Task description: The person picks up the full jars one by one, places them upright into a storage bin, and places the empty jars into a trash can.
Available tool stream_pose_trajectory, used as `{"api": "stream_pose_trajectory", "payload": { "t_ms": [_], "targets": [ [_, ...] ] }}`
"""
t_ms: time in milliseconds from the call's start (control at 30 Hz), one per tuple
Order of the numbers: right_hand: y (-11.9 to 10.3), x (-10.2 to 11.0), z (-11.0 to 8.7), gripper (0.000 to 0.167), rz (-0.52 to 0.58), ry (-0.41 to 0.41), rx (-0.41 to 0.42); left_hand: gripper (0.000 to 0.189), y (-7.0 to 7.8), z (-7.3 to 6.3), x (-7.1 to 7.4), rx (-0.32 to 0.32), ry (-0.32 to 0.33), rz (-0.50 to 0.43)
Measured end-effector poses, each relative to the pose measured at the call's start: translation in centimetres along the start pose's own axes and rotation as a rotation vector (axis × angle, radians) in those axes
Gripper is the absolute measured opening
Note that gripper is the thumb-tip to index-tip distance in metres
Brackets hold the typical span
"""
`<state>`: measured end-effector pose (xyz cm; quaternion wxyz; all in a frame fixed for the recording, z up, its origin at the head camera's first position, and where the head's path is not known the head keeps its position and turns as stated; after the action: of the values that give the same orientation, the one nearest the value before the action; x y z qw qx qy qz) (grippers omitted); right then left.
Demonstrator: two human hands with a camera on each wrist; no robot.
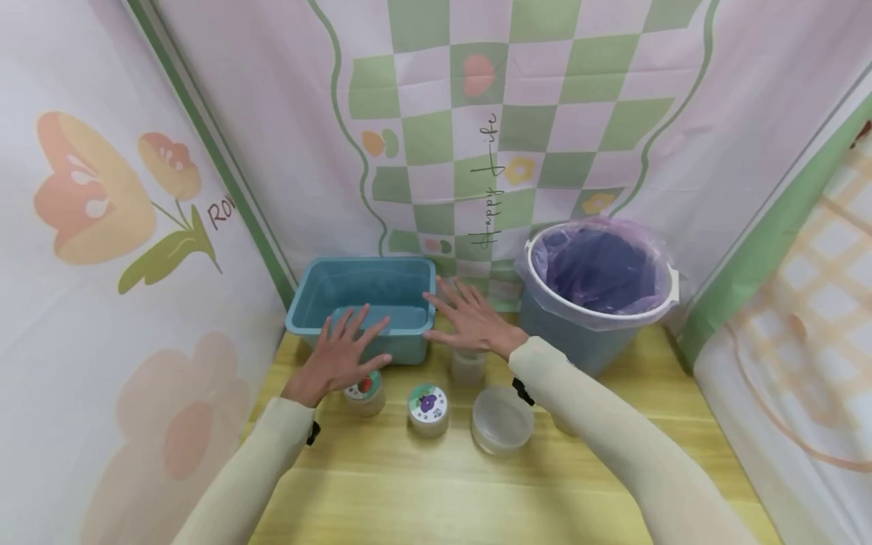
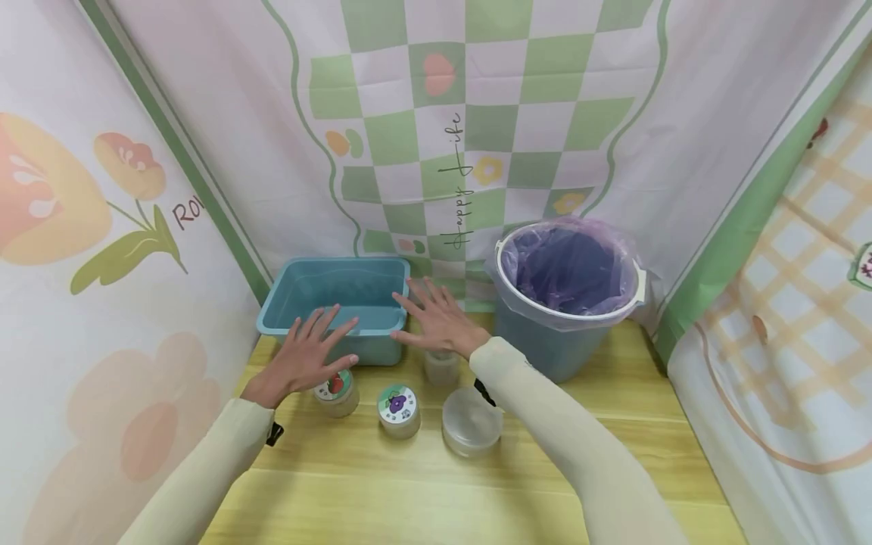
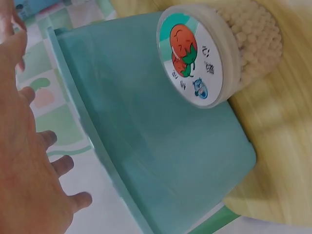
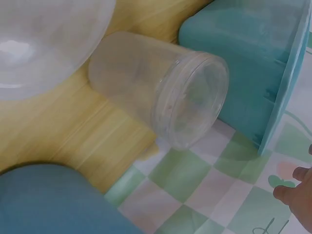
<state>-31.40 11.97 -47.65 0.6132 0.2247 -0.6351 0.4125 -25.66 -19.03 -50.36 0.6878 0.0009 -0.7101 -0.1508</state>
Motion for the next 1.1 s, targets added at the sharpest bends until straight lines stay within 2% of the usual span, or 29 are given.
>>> {"api": "stream_pose_trajectory", "payload": {
  "t_ms": [667, 900, 1100],
  "targets": [
    [-0.5, -1.2, 1.3, 0.088, -0.043, -0.074, 0.012, 0.073, -1.0, -3.0, -2.2, 0.001, 0.032, 0.017],
    [-0.7, -1.8, 2.0, 0.089, -0.057, -0.089, 0.020, 0.074, -1.2, -3.7, -3.0, -0.023, 0.088, -0.002],
    [-0.8, -2.4, 2.3, 0.088, -0.054, -0.109, 0.002, 0.074, -1.5, -4.3, -3.9, -0.028, 0.109, -0.029]
  ]
}}
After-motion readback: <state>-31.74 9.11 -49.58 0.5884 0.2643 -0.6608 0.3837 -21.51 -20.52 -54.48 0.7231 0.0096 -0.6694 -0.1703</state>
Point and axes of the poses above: each hand's wrist, its own z-axis towards the middle knuckle, its own x-axis out of the back of the hand, y = z × x, the point moved 1 cm from there along z, towards the middle knuckle, and after that the axes turned 15 degrees about x, right-handed, at the moved point
